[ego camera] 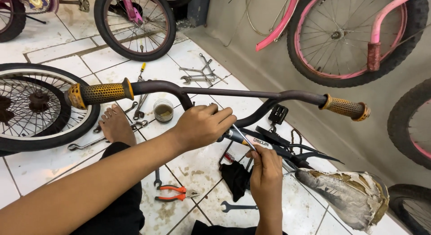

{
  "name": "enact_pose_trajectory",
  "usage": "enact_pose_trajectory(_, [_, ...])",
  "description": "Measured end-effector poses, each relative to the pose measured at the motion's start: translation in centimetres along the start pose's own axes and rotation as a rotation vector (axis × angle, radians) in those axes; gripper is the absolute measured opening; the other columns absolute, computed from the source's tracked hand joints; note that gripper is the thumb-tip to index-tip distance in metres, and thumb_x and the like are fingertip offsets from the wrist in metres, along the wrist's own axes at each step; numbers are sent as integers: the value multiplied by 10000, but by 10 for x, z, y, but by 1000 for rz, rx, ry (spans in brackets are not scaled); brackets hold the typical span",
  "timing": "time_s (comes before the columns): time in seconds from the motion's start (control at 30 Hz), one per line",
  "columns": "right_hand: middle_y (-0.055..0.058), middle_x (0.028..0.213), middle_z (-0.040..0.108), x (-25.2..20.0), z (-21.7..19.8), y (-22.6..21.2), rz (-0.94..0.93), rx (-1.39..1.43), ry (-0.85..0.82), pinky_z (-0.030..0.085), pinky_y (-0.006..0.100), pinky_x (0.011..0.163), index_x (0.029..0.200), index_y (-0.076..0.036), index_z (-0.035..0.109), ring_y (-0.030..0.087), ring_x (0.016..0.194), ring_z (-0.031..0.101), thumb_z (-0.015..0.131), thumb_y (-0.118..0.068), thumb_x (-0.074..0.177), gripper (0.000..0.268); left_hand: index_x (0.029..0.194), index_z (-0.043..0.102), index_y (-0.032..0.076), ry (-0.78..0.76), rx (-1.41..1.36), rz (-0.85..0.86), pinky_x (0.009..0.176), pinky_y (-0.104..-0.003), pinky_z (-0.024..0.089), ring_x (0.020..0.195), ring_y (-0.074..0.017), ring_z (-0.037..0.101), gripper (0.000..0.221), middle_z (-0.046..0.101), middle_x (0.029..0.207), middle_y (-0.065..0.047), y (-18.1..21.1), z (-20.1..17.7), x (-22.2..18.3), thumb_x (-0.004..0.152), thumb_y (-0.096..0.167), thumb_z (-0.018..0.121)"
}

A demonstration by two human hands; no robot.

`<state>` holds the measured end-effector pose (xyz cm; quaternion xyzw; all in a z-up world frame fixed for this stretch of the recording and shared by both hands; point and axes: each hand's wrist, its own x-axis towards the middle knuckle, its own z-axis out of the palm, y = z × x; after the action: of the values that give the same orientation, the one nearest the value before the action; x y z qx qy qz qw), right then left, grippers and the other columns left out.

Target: Securing the stem assembly on a bicycle handlebar by tightening bolts with a tool.

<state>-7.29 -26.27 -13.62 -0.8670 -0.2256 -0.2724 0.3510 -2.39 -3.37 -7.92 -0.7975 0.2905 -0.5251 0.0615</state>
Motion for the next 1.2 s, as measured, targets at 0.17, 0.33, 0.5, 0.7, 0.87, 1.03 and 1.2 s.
enact_pose_trajectory(0.17, [-1,896,692,-1,8,2,-29,-77,22,364,371,807,1131,-55,624,198,798,571,464,-96,1066,177,924,581,189,24,-191,-116,411,-270,353,529,-125,509,148,520,840,56,4,-4,10,891,46,566])
enact_pose_trajectory(0.33, [-7,863,678,-2,11,-1,-35,-74,5,393,370,817,1162,-39,648,200,805,593,454,-135,1074,233,902,572,176,-27,-277,-148,422,-285,350,541,-138,507,246,510,792,54,-1,-2,6,785,-39,586])
enact_pose_trajectory(0.5, [39,848,734,-3,8,-17,206,48,-150,484,348,597,1197,-100,623,225,630,637,541,-229,1023,231,861,550,150,-37,-241,14,545,-293,412,584,-185,499,266,491,748,18,-5,-12,-4,778,-101,579])
enact_pose_trajectory(0.7, [24,703,637,-3,20,-35,166,131,-198,460,326,585,1216,-102,615,189,592,570,580,-180,1004,229,882,587,166,-82,-304,87,526,-320,421,693,-191,554,171,520,774,17,-7,-30,-18,937,15,645])
enact_pose_trajectory(0.87, [15,806,658,-4,30,-56,156,228,-157,479,284,585,1242,-92,619,130,595,548,525,-233,1035,268,890,619,120,-92,-489,49,483,-353,395,624,-222,535,120,536,784,-8,0,-22,-41,914,14,668])
enact_pose_trajectory(1.03, [113,1171,764,7,27,-65,-25,254,-91,647,305,812,1297,18,635,193,889,770,541,-159,1026,338,1051,613,118,-275,-952,-264,550,-313,483,657,-160,641,218,679,963,0,-10,-40,-44,1002,330,606])
enact_pose_trajectory(1.2, [73,862,665,31,16,-71,-109,217,-98,537,277,662,1230,11,705,159,743,657,587,-7,996,262,835,606,95,-729,-1371,-760,662,-257,550,678,-114,633,176,677,751,-24,-24,-51,-51,954,205,674])
